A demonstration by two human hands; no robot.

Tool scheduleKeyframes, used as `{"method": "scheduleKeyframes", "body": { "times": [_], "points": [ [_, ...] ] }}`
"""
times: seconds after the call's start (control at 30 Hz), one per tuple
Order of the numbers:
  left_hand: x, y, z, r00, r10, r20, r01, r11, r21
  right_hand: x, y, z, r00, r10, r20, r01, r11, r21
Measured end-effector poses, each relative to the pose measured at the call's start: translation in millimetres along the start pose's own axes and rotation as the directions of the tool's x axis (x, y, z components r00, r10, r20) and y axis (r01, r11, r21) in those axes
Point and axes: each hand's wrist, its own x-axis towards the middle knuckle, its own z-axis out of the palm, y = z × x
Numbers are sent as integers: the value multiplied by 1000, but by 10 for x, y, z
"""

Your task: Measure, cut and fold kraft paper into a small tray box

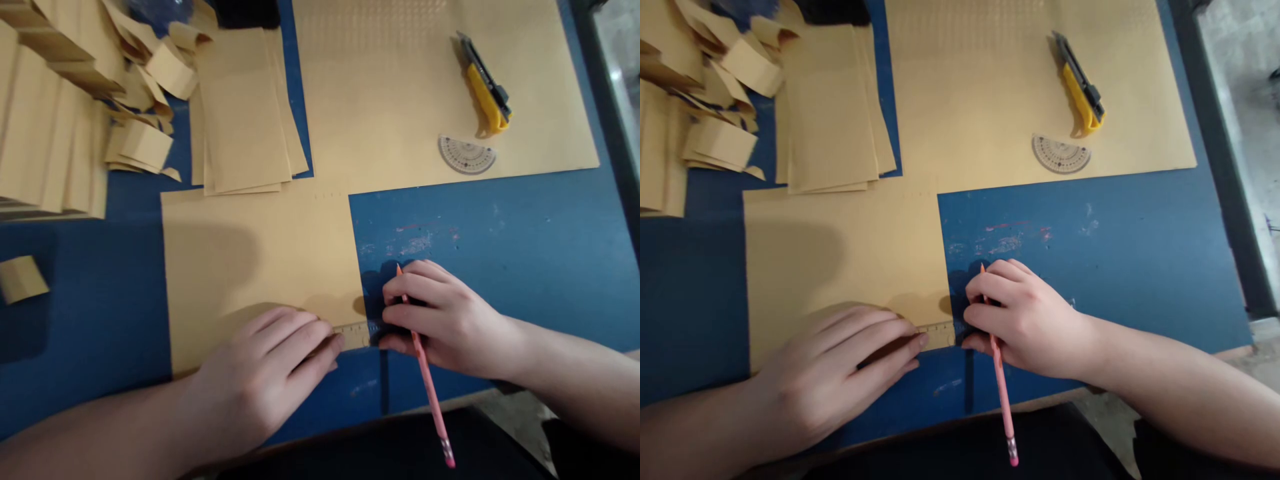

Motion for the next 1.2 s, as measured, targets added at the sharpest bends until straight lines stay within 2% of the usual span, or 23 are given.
{"method": "scheduleKeyframes", "body": {
  "times": [1.2],
  "points": [
    [7,-3,-10,1000,-8,-2,8,1000,3,-5,17,5,1000,0,11,-1,1000,15]
  ]
}}
